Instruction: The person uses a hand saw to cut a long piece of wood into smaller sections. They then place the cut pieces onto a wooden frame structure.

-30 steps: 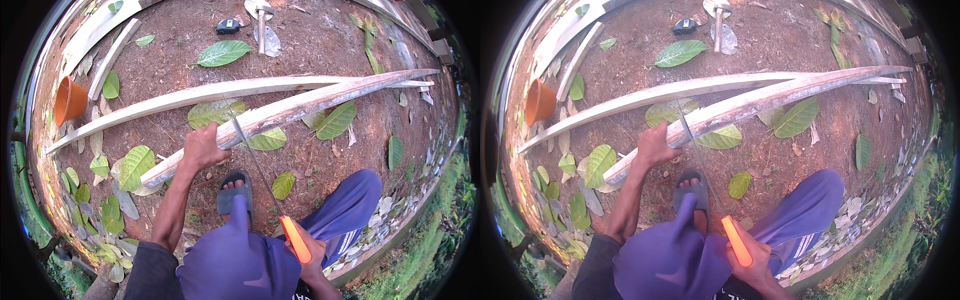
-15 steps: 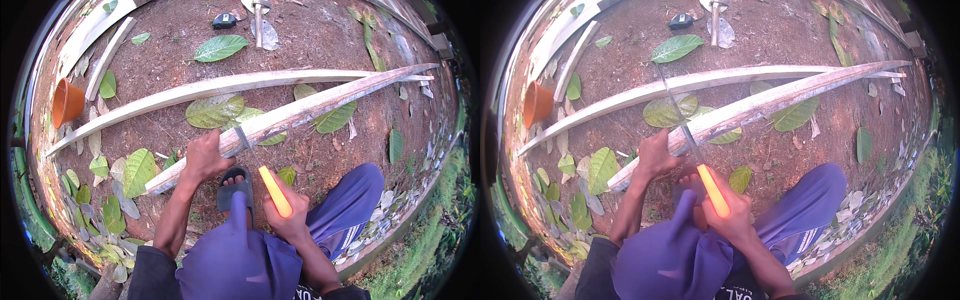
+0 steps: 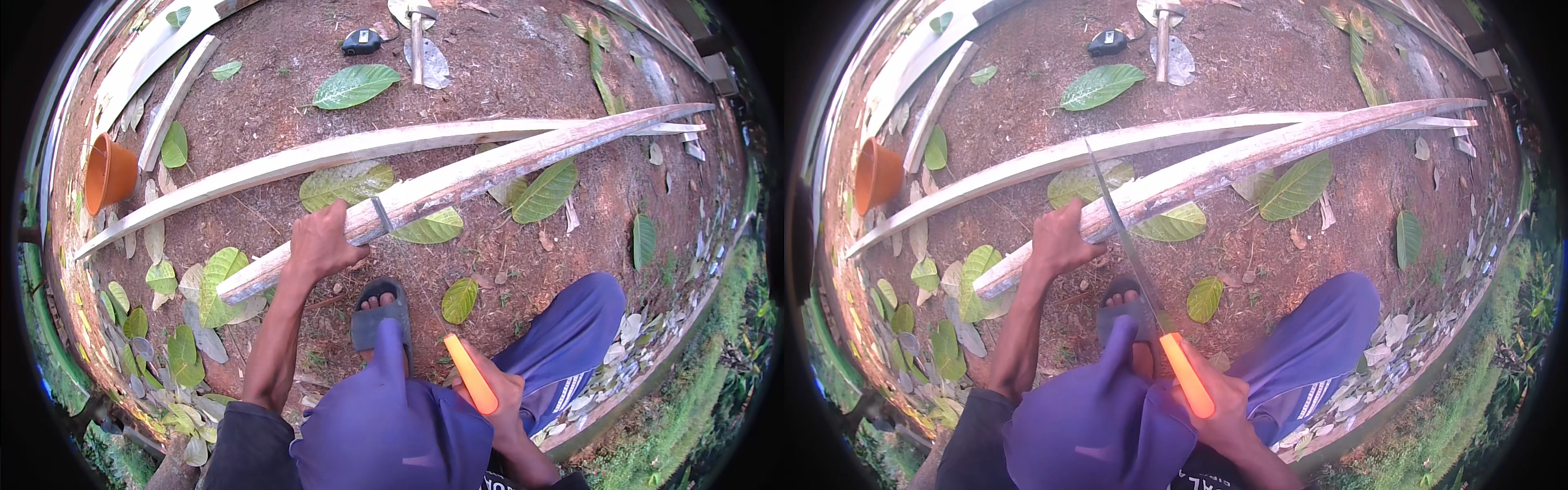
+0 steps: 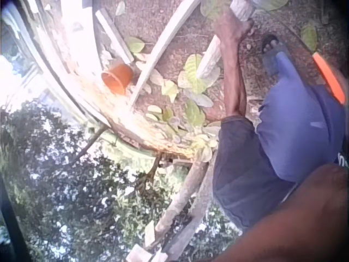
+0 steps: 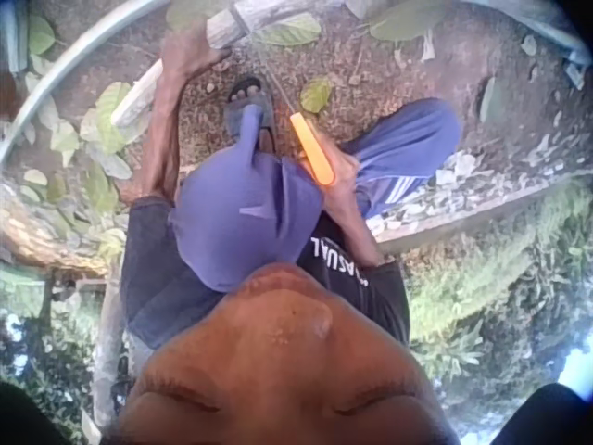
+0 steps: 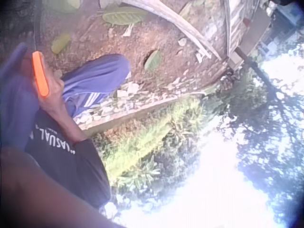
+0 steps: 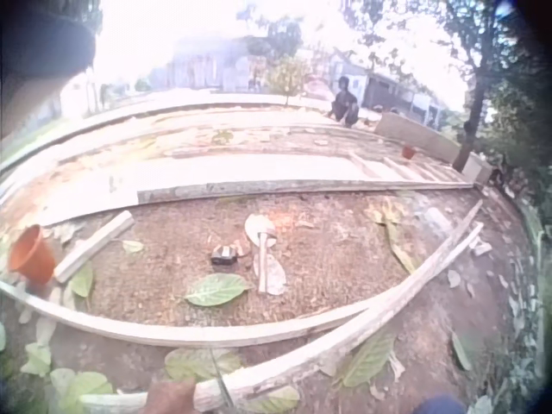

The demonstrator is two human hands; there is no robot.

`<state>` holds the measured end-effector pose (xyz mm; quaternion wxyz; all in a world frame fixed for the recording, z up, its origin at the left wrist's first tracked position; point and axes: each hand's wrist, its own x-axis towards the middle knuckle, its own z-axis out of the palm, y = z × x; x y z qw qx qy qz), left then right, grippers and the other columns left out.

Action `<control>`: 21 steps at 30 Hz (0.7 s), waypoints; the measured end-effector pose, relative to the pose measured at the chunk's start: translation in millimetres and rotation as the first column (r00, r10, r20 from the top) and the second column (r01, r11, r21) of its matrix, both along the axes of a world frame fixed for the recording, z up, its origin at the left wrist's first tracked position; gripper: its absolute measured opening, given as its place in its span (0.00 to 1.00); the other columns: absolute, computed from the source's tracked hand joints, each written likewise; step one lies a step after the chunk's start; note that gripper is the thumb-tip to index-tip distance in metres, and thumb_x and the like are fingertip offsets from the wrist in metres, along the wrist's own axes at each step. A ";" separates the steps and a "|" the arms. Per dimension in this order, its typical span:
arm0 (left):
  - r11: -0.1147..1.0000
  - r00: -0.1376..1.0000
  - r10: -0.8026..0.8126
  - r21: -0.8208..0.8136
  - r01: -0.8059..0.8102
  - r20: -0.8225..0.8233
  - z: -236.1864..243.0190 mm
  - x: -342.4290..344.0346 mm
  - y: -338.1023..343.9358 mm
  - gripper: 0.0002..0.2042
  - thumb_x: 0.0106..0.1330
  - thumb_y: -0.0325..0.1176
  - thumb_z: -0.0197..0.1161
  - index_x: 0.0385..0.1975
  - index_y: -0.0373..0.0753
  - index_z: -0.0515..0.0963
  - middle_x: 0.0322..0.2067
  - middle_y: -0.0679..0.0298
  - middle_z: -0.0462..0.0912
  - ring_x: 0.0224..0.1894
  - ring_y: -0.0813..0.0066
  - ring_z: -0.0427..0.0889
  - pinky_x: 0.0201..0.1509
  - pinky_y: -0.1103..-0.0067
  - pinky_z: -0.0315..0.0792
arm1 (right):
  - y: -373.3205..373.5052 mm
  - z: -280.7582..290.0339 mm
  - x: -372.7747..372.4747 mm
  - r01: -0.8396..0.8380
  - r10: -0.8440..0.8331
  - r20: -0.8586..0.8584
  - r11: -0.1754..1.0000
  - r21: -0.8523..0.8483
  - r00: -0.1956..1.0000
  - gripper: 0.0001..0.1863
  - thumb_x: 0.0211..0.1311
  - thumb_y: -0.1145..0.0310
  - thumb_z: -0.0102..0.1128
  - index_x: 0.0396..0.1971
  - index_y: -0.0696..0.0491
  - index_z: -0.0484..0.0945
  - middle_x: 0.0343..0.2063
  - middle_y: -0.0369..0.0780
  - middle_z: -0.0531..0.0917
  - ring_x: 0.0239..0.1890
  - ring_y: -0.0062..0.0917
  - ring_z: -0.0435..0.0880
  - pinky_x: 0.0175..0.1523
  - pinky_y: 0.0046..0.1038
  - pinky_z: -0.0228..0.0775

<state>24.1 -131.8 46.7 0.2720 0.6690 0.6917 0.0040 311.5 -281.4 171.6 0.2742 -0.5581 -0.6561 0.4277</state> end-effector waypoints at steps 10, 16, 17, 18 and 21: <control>1.000 1.000 -0.006 0.024 0.005 0.030 1.5 6.7 -6.4 0.26 0.49 0.46 0.76 0.39 0.32 0.77 0.33 0.46 0.87 0.36 0.52 0.88 0.46 0.59 0.81 | 6.1 -26.3 -3.2 0.013 -0.013 -0.028 1.000 0.008 1.000 0.30 0.51 0.81 0.67 0.59 0.65 0.79 0.34 0.48 0.89 0.24 0.27 0.88 0.33 0.27 0.81; 0.999 0.999 0.039 0.007 -0.039 0.008 -4.1 6.3 -3.4 0.26 0.48 0.47 0.76 0.39 0.32 0.76 0.34 0.46 0.86 0.36 0.51 0.88 0.46 0.58 0.81 | -20.6 -0.5 10.0 0.039 -0.038 0.009 0.998 -0.054 0.999 0.31 0.51 0.83 0.67 0.60 0.66 0.78 0.42 0.51 0.90 0.31 0.29 0.92 0.37 0.28 0.83; 0.998 0.998 0.056 -0.010 -0.056 0.000 -1.4 4.0 3.0 0.27 0.48 0.47 0.76 0.39 0.33 0.76 0.34 0.46 0.86 0.36 0.51 0.88 0.46 0.58 0.81 | -13.8 0.1 9.1 0.025 -0.025 0.001 0.997 -0.066 1.000 0.32 0.51 0.82 0.68 0.60 0.66 0.78 0.42 0.51 0.90 0.31 0.30 0.92 0.37 0.28 0.83; 0.996 0.997 0.072 0.061 -0.071 -0.014 -7.8 -1.7 12.7 0.27 0.47 0.47 0.76 0.39 0.33 0.76 0.33 0.47 0.86 0.36 0.52 0.88 0.45 0.59 0.81 | -1.1 -5.5 9.3 0.026 -0.026 0.002 0.997 -0.070 1.000 0.33 0.50 0.82 0.69 0.61 0.66 0.77 0.42 0.50 0.90 0.30 0.30 0.92 0.37 0.27 0.82; 0.996 1.000 0.000 0.091 0.001 -0.010 -9.8 -2.4 2.0 0.26 0.47 0.47 0.76 0.38 0.34 0.76 0.32 0.47 0.86 0.35 0.53 0.88 0.45 0.59 0.80 | -19.5 2.2 13.0 -0.003 0.003 -0.015 1.000 -0.012 1.000 0.33 0.49 0.80 0.71 0.61 0.65 0.78 0.42 0.49 0.90 0.30 0.29 0.92 0.35 0.26 0.82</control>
